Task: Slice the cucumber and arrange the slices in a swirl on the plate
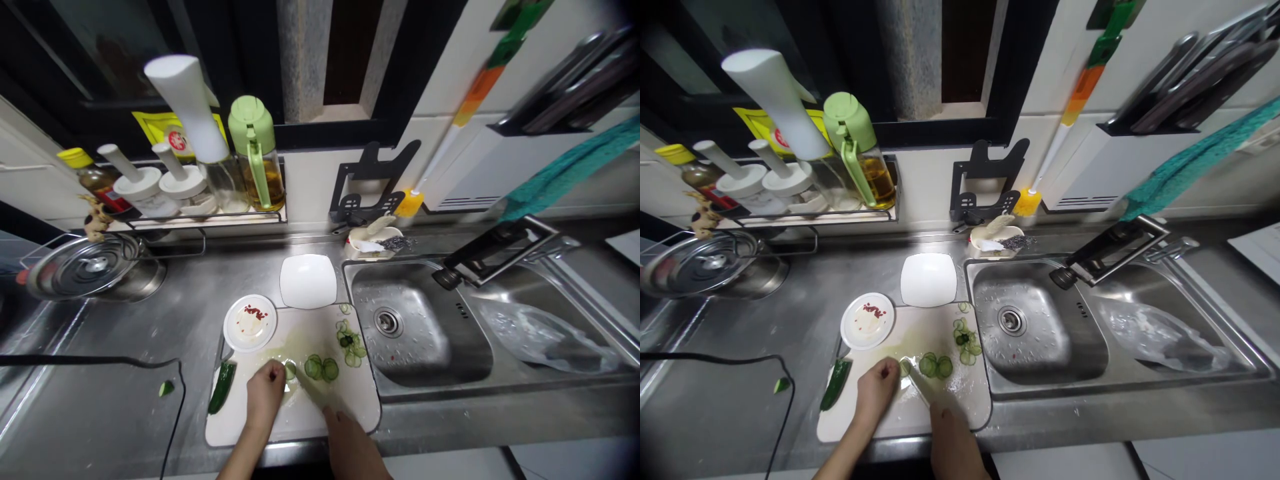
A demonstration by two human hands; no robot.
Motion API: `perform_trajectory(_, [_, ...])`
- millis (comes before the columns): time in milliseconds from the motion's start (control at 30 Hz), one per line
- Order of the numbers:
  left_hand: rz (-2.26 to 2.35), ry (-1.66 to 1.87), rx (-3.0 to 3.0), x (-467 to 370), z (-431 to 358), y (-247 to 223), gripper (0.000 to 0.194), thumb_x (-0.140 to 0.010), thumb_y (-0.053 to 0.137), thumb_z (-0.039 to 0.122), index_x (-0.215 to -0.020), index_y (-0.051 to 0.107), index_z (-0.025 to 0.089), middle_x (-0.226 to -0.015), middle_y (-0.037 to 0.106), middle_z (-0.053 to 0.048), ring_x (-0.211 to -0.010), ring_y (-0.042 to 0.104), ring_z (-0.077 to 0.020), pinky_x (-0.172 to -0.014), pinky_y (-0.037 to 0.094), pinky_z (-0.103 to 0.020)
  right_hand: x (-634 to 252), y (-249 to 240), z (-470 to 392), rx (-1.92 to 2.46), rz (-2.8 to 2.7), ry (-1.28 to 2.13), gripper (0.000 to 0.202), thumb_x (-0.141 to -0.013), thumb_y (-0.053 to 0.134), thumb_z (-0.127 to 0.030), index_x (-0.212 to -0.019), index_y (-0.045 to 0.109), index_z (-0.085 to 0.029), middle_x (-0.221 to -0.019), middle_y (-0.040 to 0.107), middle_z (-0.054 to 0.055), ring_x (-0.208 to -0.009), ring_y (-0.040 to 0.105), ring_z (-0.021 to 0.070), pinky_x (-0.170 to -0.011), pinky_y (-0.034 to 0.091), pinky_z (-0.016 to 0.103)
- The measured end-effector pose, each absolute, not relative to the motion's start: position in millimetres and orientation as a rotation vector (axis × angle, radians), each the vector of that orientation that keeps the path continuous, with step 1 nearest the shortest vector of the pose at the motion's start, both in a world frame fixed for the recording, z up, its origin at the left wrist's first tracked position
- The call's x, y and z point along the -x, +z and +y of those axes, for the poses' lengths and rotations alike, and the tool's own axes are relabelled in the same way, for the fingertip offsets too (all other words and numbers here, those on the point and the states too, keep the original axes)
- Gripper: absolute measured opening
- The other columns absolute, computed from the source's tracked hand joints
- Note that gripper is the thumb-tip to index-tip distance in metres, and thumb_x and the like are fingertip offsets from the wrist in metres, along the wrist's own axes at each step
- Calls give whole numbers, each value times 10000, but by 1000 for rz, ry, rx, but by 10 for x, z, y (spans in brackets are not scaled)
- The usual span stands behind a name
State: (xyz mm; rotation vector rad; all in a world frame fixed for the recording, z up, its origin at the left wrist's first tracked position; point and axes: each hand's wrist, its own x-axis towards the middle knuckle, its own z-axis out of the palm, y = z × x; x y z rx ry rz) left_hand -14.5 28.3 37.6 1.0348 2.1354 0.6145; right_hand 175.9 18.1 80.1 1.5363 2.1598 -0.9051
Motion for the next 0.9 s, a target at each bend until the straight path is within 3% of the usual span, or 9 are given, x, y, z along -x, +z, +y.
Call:
perform_trajectory(367, [2143, 601, -1054, 157, 287, 344, 277, -811, 442, 321, -694, 664, 202, -633, 669, 15, -624, 603, -128, -631, 398, -195, -1742, 732, 137, -1492, 2237, -770, 573, -776, 338, 9, -1248, 573, -215, -979, 697, 97, -911, 656, 224, -691, 486, 268])
perform_trajectory(567, [2129, 587, -1058, 160, 287, 339, 295, -824, 434, 333, -686, 656, 196, -633, 666, 10, -627, 600, -129, -641, 395, -200, -1706, 821, 197, -1380, 2189, -772, 608, -776, 347, 29, -1305, 546, -196, -1066, 695, 108, -953, 658, 229, -814, 508, 295])
perform_trajectory(733, [2121, 616, -1050, 162, 285, 334, 281, -810, 446, 323, -695, 668, 196, -643, 675, 8, -625, 596, -133, -637, 395, -205, -1666, 868, 226, -1388, 2131, -876, 611, -818, 291, 13, -1332, 534, -212, -1196, 652, 108, -1101, 597, 235, -954, 452, 328])
perform_trajectory(900, [2126, 632, -1057, 139, 289, 346, 274, -804, 449, 310, -669, 655, 192, -622, 660, 4, -615, 591, -134, -633, 393, -209, -1795, 800, 158, -1449, 2105, -960, 622, -787, 313, -9, -1322, 544, -228, -1123, 681, 105, -1029, 618, 246, -897, 474, 333])
